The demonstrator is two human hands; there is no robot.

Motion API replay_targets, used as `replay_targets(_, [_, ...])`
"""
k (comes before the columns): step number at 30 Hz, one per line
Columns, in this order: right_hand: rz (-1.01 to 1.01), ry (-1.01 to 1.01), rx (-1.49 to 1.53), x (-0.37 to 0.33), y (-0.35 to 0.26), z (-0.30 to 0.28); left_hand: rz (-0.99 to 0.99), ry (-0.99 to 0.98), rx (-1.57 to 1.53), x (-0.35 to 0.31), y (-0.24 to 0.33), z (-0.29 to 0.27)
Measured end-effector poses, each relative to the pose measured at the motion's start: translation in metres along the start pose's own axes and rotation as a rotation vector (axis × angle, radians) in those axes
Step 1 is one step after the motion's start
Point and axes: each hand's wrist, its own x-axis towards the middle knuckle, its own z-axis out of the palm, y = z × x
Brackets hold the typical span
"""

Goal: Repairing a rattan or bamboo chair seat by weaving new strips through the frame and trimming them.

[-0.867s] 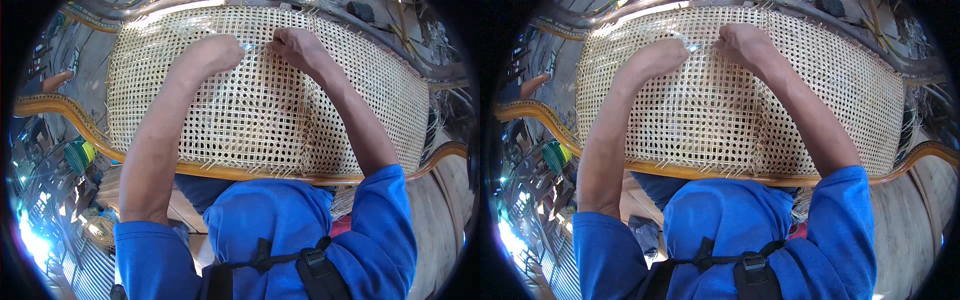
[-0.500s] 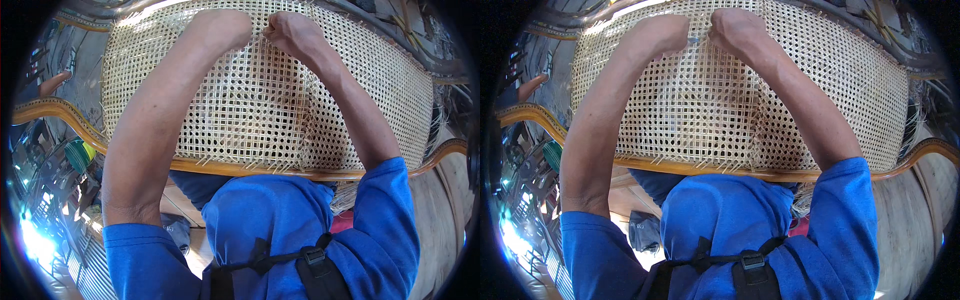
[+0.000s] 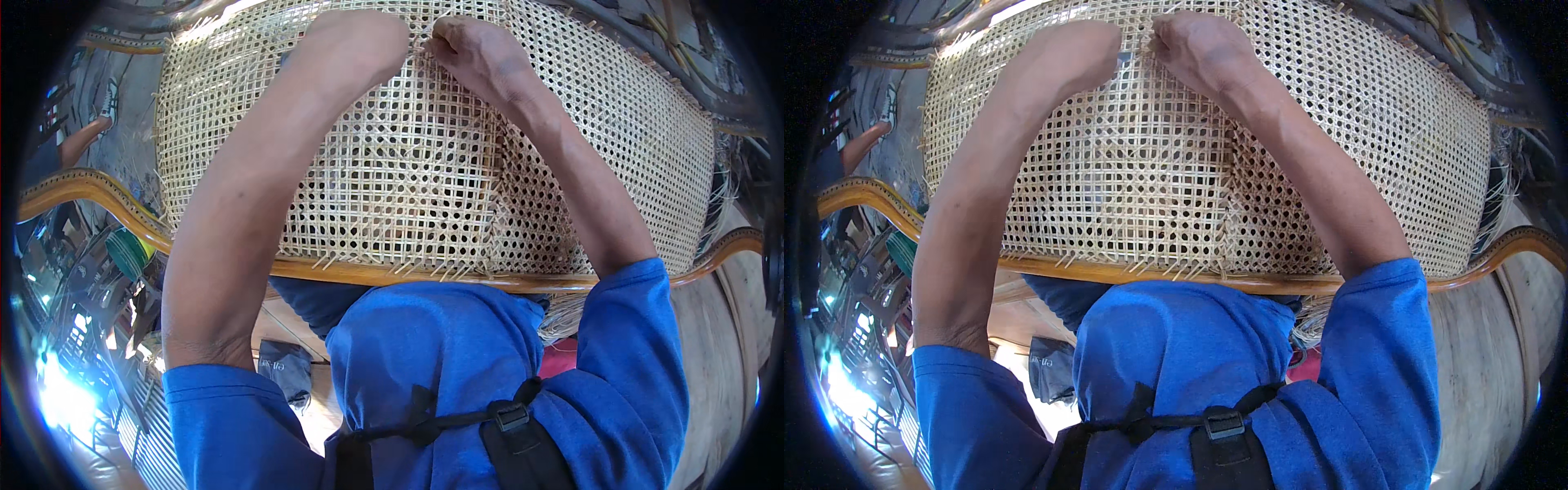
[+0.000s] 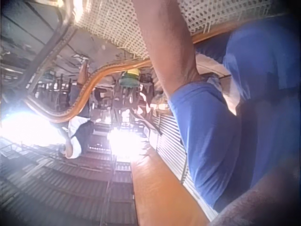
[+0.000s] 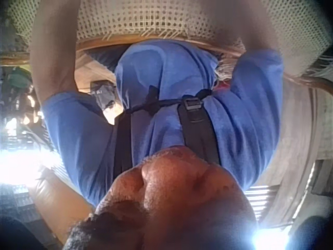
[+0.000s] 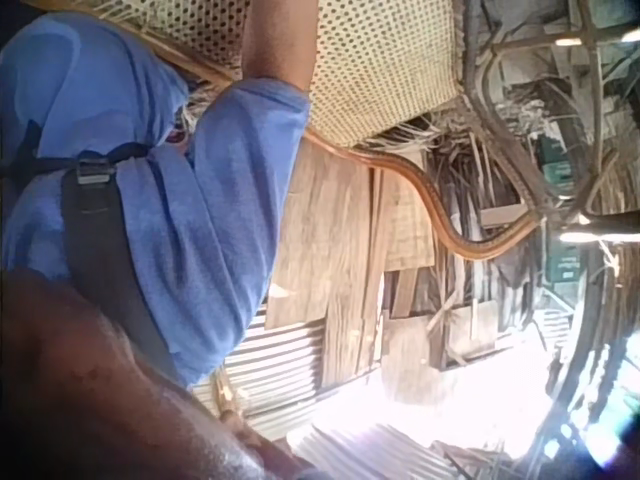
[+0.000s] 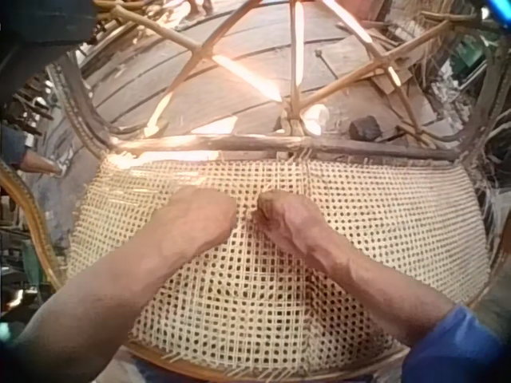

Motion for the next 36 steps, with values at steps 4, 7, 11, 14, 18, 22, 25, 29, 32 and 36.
replay_targets(4, [0.023,-0.014,-1.274,-0.004,-0.038,0.037,0.121,-0.092,0.142,0.01,0.0,-0.012])
replay_targets(7, [0.068,0.022,-0.678,-0.001,-0.017,0.021,0.17,-0.077,0.076,0.022,-0.012,0.002])
replay_targets(11, [-0.262,0.011,-0.684,0.011,0.011,0.008,0.177,0.007,-0.214,0.004,-0.025,0.012])
replay_targets(14, [-0.335,0.0,-1.516,-0.002,-0.042,0.05,0.08,0.026,-0.168,0.001,-0.017,0.009])
replay_targets(18, [-0.454,0.069,-1.425,-0.013,-0.067,0.048,0.093,0.119,-0.084,-0.041,-0.087,0.023])
replay_targets(22, [-0.127,-0.264,-0.899,0.001,-0.049,0.072,0.14,0.219,-0.177,-0.085,-0.079,0.001])
replay_targets(25, [-0.182,-0.07,-0.969,0.008,-0.041,0.057,0.117,0.292,-0.209,-0.073,-0.082,-0.002])
replay_targets(29, [-0.592,-0.108,-1.232,-0.007,-0.06,0.037,0.101,0.498,-0.313,-0.033,-0.034,0.025])
replay_targets(32, [-0.432,-0.141,-1.477,-0.004,-0.054,0.037,0.025,0.274,-0.337,-0.012,-0.022,0.036])
replay_targets(36, [-0.368,-0.008,-1.3,0.001,-0.061,0.044,0.053,0.117,-0.448,-0.014,-0.036,0.033])
